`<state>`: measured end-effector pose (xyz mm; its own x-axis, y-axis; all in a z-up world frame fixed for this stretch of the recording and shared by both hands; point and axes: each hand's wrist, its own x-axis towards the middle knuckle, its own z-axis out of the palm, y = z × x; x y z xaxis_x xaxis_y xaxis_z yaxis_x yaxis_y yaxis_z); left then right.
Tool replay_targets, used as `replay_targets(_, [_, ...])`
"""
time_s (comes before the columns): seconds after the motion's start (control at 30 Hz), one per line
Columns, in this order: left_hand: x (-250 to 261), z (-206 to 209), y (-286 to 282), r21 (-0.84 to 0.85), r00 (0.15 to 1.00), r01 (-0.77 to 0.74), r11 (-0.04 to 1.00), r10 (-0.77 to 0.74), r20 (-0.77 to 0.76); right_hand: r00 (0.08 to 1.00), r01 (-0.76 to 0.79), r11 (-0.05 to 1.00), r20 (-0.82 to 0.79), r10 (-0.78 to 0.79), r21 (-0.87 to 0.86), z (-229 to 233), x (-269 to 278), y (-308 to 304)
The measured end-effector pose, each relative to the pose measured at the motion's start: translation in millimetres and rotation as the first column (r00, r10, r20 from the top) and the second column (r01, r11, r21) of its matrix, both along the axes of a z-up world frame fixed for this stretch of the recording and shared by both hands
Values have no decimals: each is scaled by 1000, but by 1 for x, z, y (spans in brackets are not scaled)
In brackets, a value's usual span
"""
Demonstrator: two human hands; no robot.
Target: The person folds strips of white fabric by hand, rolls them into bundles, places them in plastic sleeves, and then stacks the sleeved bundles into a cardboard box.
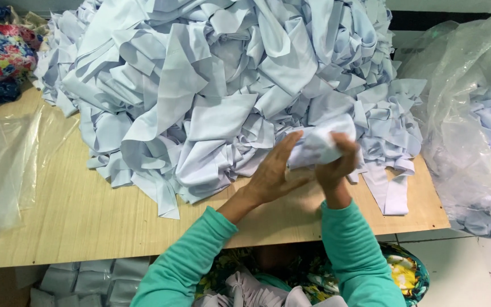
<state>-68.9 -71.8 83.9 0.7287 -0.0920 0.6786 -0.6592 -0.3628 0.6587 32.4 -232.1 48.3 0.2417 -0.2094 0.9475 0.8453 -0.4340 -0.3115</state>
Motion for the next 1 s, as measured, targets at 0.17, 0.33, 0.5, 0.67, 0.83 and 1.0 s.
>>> replay_targets(0.17, [21, -35, 18, -64, 997, 71, 995, -73, -39, 988, -103, 994, -124, 97, -41, 0, 10, -1])
replay_targets(0.33, [33, -62, 28, 60, 988, -1, 998, 10, -156, 969, 78, 994, -239, -59, 72, 14, 56, -68])
replay_targets(0.5, [27, -82, 14, 465, 955, -198, 863, 276, -105, 886, 315, 903, -431, -169, 293, 31, 74, -122])
replay_targets(0.67, [37, -79, 5, 618, 949, -306, 724, 285, 137, 973, 110, 987, -189, -130, -113, 38, 70, -63])
replay_targets(0.83, [55, -89, 18, 385, 922, -386, 838, 337, 189, 873, -369, 890, -428, 234, -267, 43, 23, 10])
replay_targets(1.0, [42, -46, 62, -276, 903, -380, 883, 290, -316, 813, -435, 875, -510, 281, -212, 46, 14, 15])
